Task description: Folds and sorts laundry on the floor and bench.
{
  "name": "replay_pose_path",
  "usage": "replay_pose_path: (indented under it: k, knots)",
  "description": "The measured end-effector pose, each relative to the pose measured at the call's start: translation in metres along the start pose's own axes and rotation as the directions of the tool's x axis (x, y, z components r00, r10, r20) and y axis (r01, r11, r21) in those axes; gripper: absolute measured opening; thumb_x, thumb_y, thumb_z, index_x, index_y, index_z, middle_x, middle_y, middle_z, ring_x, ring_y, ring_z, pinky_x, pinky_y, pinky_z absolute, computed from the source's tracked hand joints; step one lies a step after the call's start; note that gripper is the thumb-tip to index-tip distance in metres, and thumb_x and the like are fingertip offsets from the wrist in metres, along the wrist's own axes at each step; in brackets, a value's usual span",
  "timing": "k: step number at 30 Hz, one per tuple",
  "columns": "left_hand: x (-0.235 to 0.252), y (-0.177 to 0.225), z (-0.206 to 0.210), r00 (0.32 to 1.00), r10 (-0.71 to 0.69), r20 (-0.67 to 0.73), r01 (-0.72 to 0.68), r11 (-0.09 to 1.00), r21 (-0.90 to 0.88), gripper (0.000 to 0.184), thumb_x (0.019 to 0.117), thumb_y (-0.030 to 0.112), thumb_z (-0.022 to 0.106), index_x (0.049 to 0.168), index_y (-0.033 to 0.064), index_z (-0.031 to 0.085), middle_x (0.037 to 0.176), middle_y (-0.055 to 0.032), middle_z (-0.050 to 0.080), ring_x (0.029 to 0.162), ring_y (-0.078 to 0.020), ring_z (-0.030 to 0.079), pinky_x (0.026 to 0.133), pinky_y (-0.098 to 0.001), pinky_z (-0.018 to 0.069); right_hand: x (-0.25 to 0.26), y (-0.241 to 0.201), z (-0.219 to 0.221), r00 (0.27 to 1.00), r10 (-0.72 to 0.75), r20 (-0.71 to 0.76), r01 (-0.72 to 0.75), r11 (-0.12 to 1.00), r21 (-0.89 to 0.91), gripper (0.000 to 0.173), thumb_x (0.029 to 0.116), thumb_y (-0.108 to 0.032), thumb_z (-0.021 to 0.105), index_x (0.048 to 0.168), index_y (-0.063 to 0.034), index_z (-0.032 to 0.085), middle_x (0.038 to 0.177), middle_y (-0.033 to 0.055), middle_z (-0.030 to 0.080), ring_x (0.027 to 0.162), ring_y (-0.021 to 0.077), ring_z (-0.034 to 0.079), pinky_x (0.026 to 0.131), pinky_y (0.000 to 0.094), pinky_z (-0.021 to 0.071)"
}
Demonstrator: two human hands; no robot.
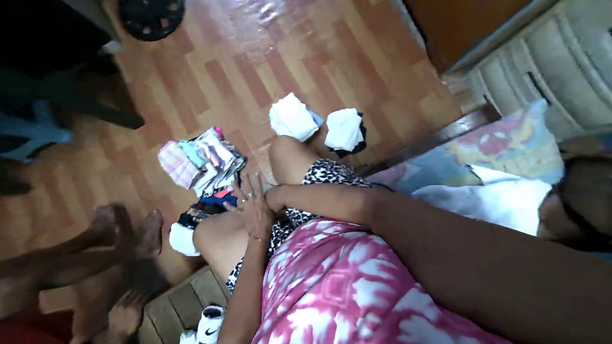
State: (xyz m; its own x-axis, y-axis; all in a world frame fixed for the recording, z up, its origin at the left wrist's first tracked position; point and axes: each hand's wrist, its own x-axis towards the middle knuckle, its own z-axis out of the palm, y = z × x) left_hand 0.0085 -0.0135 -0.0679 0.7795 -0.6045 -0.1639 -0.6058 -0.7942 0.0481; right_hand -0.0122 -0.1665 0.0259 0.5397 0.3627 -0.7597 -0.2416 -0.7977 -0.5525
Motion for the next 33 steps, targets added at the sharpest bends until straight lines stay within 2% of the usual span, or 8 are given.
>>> replay_pose_path:
  k: [6,9,13,18,25,27,30,33]
  knots:
    - [-0.004,0.000,-0.006,0.999,-0.043,-0.010,0.043,0.999,0.015,0.102,0.0819,0.025,0.077,0.165,0.0172,0.019,0.171,-0.0178,0.010,0.155,-0.0508,0.004,0.106,-0.0872,0.0063,0.012,0.001,0.010,0.999,-0.030,-0.031,0.029,0.999,-0.018,0.041,0.1059,-0.022,0.055,0.132,0.0087,0.060,0.138,0.0276,0.059,0.128,0.0423,0.057,0.105,0.0628,0.0445]
    - [-0.006,0.003,-0.011,0.998,-0.058,-0.017,0.058,0.998,-0.019,0.110,0.0764,0.028,0.082,0.165,0.0180,0.017,0.172,-0.0157,0.007,0.156,-0.0482,0.001,0.108,-0.0860,0.0043,0.055,0.011,0.023,0.994,-0.067,-0.088,0.070,0.997,0.031,0.031,0.1012,-0.015,0.061,0.121,0.0088,0.065,0.122,0.0289,0.065,0.115,0.0443,0.063,0.095,0.0671,0.0490]
    - [-0.006,0.008,-0.012,0.997,-0.074,-0.037,0.073,0.997,-0.005,0.087,0.0884,0.012,0.067,0.164,0.0212,0.025,0.172,-0.0111,0.013,0.156,-0.0489,0.004,0.107,-0.0863,0.0063,0.036,-0.009,0.009,1.000,-0.029,0.003,0.029,0.997,-0.073,0.026,0.1001,-0.010,0.063,0.117,0.0094,0.066,0.115,0.0280,0.066,0.110,0.0427,0.064,0.095,0.0621,0.0486]
    - [-0.004,0.002,-0.003,0.994,-0.074,-0.075,0.074,0.997,0.001,0.080,0.0937,0.012,0.058,0.165,0.0244,0.023,0.172,-0.0103,0.015,0.156,-0.0478,0.004,0.107,-0.0857,0.0058,0.041,-0.012,0.010,0.997,-0.073,0.037,0.080,0.962,-0.260,0.025,0.0981,-0.010,0.065,0.115,0.0090,0.067,0.114,0.0274,0.067,0.110,0.0432,0.064,0.094,0.0605,0.0487]
    - [-0.001,0.003,-0.003,0.992,-0.120,0.027,0.118,0.990,0.072,0.112,0.0777,0.029,0.080,0.166,0.0245,0.012,0.173,-0.0107,0.005,0.156,-0.0465,-0.002,0.108,-0.0845,0.0068,0.097,0.018,0.031,0.998,-0.065,-0.017,0.059,0.965,-0.254,0.027,0.0952,-0.012,0.066,0.110,0.0096,0.067,0.115,0.0284,0.066,0.112,0.0444,0.064,0.093,0.0653,0.0498]
    - [0.000,0.002,-0.001,0.982,-0.149,0.115,0.143,0.988,0.053,0.120,0.0714,0.037,0.086,0.166,0.0241,0.014,0.171,-0.0122,0.016,0.156,-0.0452,0.009,0.111,-0.0813,0.0106,0.100,0.019,0.032,0.996,-0.088,-0.022,0.078,0.956,-0.282,0.026,0.0935,-0.015,0.069,0.107,0.0072,0.068,0.110,0.0264,0.067,0.107,0.0430,0.066,0.089,0.0645,0.0511]
    - [0.001,0.002,-0.019,0.903,-0.131,0.410,0.173,0.982,-0.069,0.071,0.0862,0.030,0.074,0.150,0.0094,0.048,0.133,-0.0229,0.064,0.127,-0.0449,0.057,0.106,-0.0691,0.0387,0.094,0.017,0.029,0.996,-0.082,0.044,0.091,0.948,-0.304,0.029,0.0943,-0.013,0.069,0.111,0.0108,0.066,0.116,0.0299,0.065,0.112,0.0466,0.063,0.092,0.0675,0.0482]
    - [0.006,0.000,-0.026,0.844,-0.095,0.528,0.180,0.977,-0.111,0.058,0.0836,0.034,0.076,0.133,0.0080,0.062,0.119,-0.0196,0.070,0.113,-0.0399,0.066,0.103,-0.0661,0.0429,0.105,0.021,0.032,0.996,-0.060,0.067,0.080,0.926,-0.369,0.031,0.0914,-0.017,0.073,0.106,0.0097,0.069,0.113,0.0285,0.067,0.109,0.0454,0.065,0.091,0.0684,0.0493]
